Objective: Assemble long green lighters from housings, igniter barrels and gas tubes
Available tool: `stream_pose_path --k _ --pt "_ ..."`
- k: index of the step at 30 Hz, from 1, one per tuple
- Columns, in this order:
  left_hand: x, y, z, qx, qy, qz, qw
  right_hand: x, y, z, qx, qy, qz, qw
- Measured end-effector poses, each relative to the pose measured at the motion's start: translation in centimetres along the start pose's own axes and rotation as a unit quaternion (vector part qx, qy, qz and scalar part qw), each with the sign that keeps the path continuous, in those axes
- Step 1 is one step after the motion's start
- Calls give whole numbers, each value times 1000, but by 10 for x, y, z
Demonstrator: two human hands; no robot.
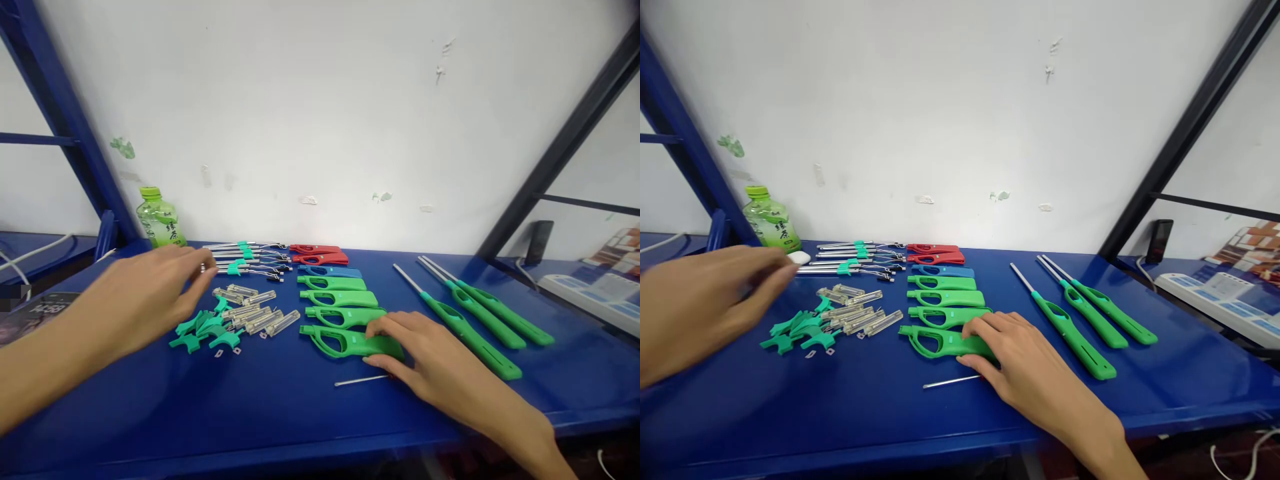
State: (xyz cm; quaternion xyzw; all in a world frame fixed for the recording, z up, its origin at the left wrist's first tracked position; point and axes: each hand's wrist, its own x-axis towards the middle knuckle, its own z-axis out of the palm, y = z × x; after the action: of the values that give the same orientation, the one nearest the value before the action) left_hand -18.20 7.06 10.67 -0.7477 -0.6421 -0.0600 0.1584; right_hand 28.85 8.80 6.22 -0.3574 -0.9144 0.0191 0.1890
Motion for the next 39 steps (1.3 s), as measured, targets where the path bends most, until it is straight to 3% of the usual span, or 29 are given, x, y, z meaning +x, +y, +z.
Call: stream_pose_path --k 4,9,17,21,24,27,30,32,35,39 --pt "33 0 2 48 -65 -25 996 6 3 -1 9 -32 13 999" --pt "67 -5 21 82 -107 -34 990 12 3 -3 43 -65 14 997" --pt "72 -17 38 96 -134 -13 986 19 -4 -5 76 -69 -2 995" --pt "73 -26 44 90 -133 -4 987 21 -9 -6 76 -34 -25 996" --pt "71 -32 50 87 -114 7 990 17 -5 -11 57 26 -25 998" --pt "67 -34 55 82 -84 21 993 2 12 -15 11 135 43 990" --pt "63 -33 58 74 -64 26 995 -18 38 -12 -63 225 163 959" --pt "61 -32 58 69 -57 26 996 -29 53 -6 -97 222 210 947" --pt "58 -29 58 71 -56 32 995 -35 65 3 -110 187 220 951" --pt "56 -26 56 87 -64 46 993 -32 52 7 -115 190 204 954"
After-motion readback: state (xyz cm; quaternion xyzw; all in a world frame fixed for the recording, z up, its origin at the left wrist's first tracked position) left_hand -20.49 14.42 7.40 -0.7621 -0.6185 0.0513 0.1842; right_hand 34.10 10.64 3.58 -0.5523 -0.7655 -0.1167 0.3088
